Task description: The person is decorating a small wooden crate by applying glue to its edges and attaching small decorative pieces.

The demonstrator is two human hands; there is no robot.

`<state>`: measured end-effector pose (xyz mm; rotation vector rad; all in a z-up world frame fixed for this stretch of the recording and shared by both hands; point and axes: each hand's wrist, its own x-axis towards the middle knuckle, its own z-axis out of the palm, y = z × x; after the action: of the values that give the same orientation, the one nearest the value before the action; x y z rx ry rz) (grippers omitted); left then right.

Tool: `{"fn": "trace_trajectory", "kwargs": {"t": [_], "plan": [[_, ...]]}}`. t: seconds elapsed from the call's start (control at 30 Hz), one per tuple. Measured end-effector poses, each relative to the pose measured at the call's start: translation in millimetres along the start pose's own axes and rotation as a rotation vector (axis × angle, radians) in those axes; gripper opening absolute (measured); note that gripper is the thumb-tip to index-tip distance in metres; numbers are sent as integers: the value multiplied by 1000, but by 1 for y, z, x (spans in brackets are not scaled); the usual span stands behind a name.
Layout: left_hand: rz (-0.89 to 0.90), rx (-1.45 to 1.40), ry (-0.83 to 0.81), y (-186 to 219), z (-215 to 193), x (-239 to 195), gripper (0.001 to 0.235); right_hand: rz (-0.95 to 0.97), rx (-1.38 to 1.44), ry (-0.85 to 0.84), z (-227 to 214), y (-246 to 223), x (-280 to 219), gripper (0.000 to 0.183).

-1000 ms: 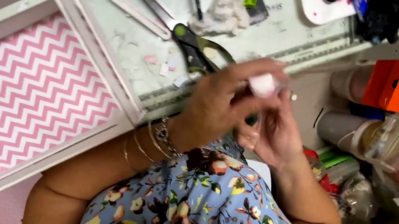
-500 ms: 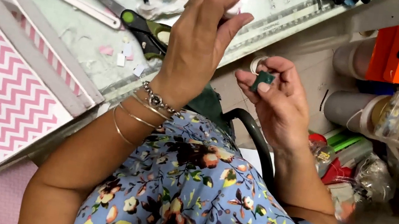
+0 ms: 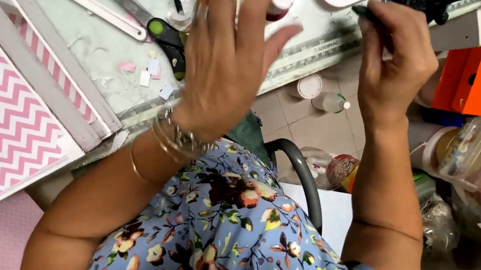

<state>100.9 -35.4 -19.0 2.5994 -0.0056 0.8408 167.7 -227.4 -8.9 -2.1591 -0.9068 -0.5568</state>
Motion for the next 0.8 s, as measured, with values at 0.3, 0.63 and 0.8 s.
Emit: {"fn": "trace_trajectory", "kwargs": {"t": [0.3,0.63,0.8], "plan": [[332,-196,-79,26,-9,-42,7,-300,-244,-152,14,17,17,12],[193,147,-367,39,14,-26,50,-270,-169,-247,11,21,22,3],[107,243,-518,42,46,-3,89,-271,-119,-345,9,28,24,4]]}}
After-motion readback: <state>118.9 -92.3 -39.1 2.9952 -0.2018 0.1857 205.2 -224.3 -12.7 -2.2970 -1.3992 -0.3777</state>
